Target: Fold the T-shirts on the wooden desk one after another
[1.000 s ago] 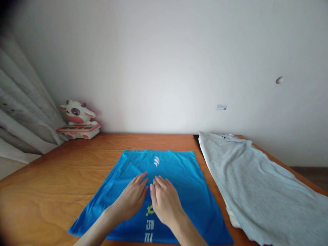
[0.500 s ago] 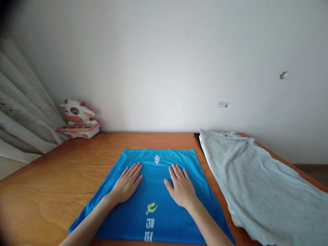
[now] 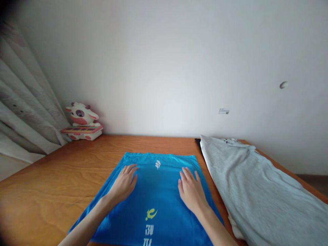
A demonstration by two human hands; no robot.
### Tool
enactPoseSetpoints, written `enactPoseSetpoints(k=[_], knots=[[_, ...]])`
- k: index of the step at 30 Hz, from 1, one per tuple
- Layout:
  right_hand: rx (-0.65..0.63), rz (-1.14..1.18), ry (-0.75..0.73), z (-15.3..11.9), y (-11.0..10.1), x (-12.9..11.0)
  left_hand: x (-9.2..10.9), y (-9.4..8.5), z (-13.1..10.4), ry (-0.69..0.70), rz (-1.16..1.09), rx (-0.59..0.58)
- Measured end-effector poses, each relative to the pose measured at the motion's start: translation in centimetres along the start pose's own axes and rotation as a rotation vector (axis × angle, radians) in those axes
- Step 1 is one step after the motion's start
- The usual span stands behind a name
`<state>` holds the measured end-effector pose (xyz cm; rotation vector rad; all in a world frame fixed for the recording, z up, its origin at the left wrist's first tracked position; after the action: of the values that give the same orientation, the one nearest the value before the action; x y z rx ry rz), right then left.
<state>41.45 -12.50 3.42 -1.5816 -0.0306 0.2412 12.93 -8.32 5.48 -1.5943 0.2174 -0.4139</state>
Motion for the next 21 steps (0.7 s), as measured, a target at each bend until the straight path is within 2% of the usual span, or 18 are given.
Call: enactPoseSetpoints(k=[3,5,7,10,12,17,21], knots=[[-0.022,0.146,-0.217,0.8,-1.1,-5.4,4.8,-0.3,0.5,0.188,-0.079,-0.072],[-0.028,0.167,-0.261,1.7,-1.0,-7.7,6.4,0.4,1.4,0.180,-0.060,-0.111],[-0.020,0.183,-0.247,2.7,-0.4,-8.8,6.7,1.2,2.6,0.098,-0.064,-0.094],[0.024,0.220,-0.213,4.0,0.7,-8.6,6.2,2.2,4.3,-0.011,-0.109,-0.041],[0.033,0.232,-0.215,4.5,1.2,-8.2,6.1,2.4,5.1,-0.033,-0.105,-0.032],[-0.030,0.196,-0.158,5.3,2.0,-7.2,6.8,2.8,5.3,0.021,-0.076,-0.006],[-0.136,0.166,-0.152,5.6,2.6,-6.4,5.9,3.9,4.9,0.075,-0.030,0.051]])
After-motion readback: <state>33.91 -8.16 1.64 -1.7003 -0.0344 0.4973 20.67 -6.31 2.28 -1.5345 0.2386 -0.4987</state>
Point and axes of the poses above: each hand's wrist, its own z-axis towards the middle knuckle, its own y-axis out of the palm, x = y × z, the point moved 4 cm from there along z, towards the middle knuckle, and after that the axes turned 15 degrees about -x, right-handed, at the moved point
